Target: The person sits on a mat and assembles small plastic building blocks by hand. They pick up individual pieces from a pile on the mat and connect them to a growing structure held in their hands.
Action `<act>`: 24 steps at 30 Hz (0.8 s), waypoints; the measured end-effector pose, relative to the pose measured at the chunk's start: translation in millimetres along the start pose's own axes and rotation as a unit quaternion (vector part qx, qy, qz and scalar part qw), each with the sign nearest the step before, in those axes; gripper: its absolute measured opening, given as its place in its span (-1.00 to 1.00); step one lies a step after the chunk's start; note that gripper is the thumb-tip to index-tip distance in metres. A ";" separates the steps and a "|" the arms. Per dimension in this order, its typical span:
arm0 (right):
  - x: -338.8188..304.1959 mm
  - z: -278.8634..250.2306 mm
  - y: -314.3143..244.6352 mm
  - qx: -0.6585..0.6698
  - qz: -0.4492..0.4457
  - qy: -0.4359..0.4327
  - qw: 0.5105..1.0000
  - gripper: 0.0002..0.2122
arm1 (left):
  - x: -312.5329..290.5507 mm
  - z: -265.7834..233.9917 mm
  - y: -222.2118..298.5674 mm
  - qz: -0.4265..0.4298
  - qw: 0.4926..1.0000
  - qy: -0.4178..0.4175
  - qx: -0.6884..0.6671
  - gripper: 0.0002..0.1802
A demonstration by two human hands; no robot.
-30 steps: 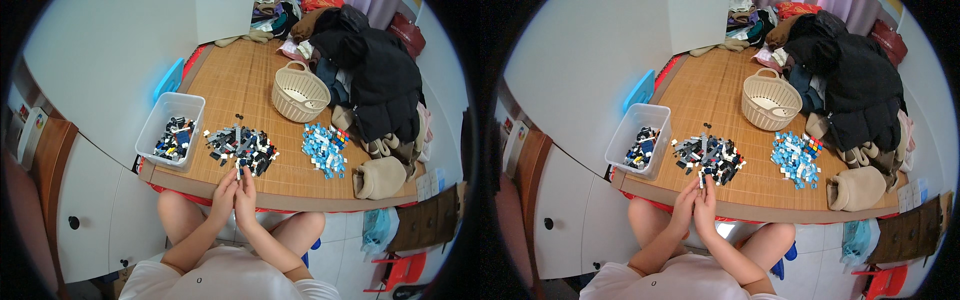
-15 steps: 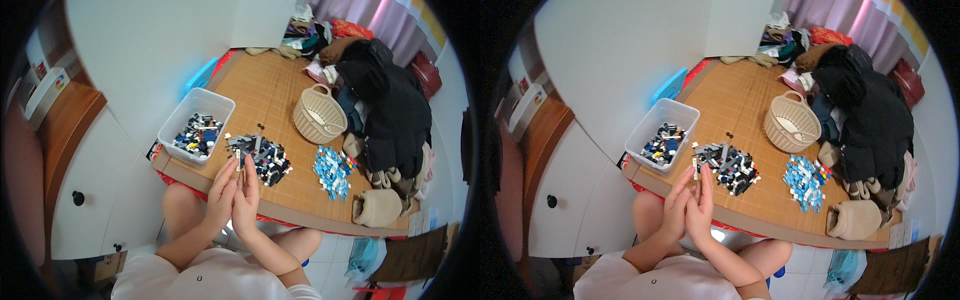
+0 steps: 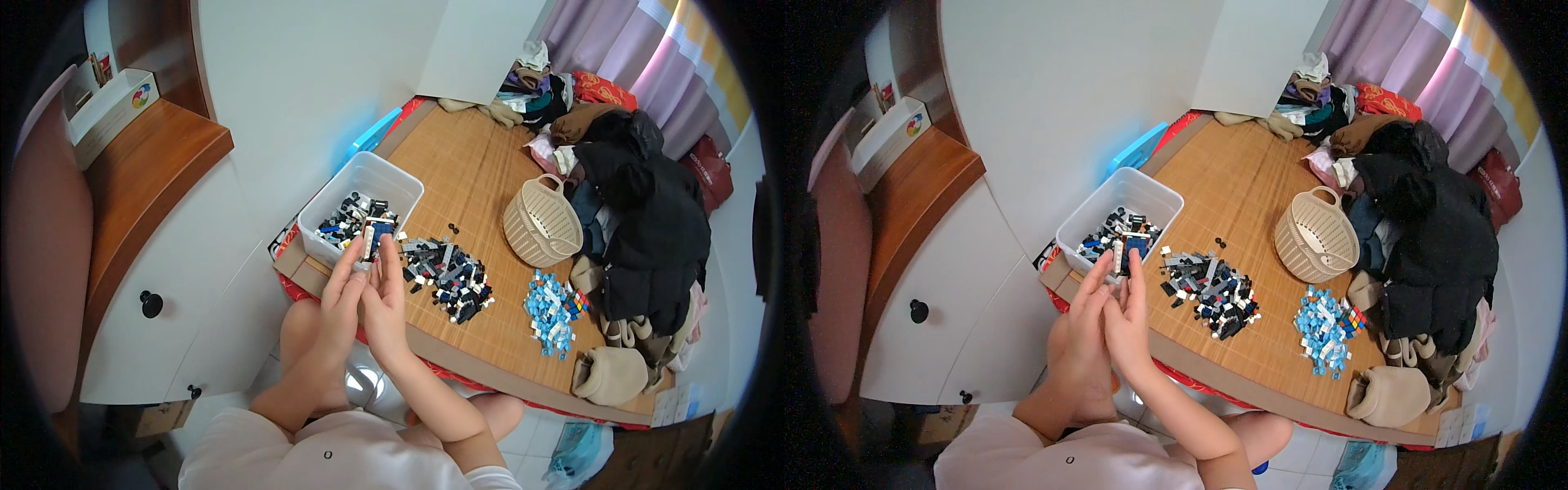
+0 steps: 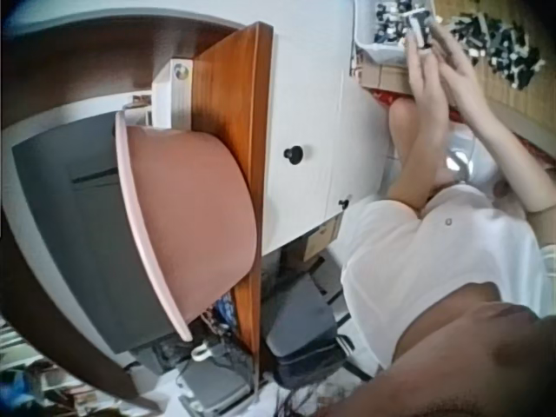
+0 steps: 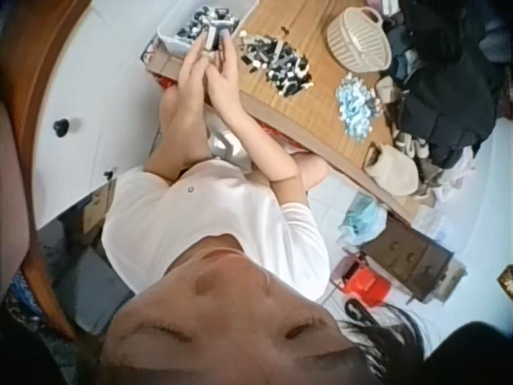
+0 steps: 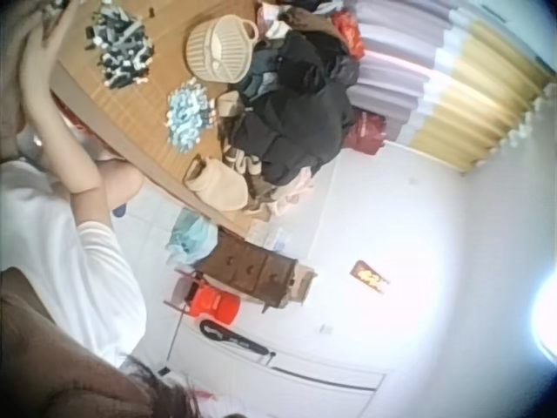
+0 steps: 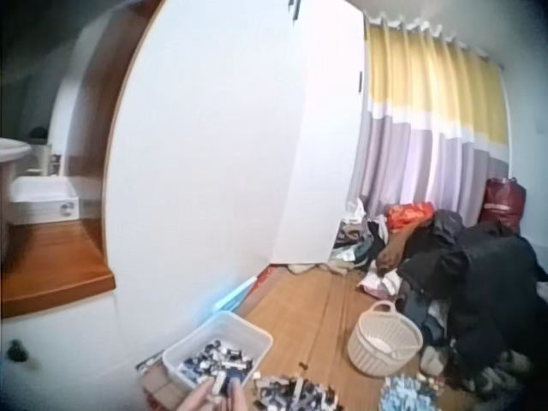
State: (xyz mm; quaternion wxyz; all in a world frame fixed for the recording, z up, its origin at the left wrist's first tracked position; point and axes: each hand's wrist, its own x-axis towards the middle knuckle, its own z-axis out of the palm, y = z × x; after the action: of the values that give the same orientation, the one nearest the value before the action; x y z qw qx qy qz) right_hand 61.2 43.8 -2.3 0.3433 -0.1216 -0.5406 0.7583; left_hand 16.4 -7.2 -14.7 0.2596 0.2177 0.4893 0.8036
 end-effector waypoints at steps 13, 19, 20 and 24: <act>-6.2 -3.8 -10.5 -0.007 0.010 0.004 1.000 -0.38 | -3.8 6.3 -2.3 0.035 0.999 -0.012 -0.021 -0.47; -12.8 -22.1 -6.4 -0.052 -0.023 0.023 0.998 -0.37 | -10.0 18.5 -9.6 0.024 0.999 -0.035 -0.015 -0.47; -15.1 -26.1 -7.5 -0.039 -0.016 0.032 0.999 -0.37 | -11.4 21.7 -10.7 0.021 0.999 -0.043 -0.012 -0.47; -25.9 -51.7 1.4 -0.040 -0.003 0.086 0.995 -0.38 | -16.5 34.8 -20.5 -0.042 0.996 -0.079 -0.006 -0.47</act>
State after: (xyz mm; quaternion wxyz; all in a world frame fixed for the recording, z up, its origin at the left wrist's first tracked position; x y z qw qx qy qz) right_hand 108.4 64.7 -28.3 0.3854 -0.1985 -0.5397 0.7217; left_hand 54.4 13.7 -19.9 0.3325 0.2578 0.4709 0.7754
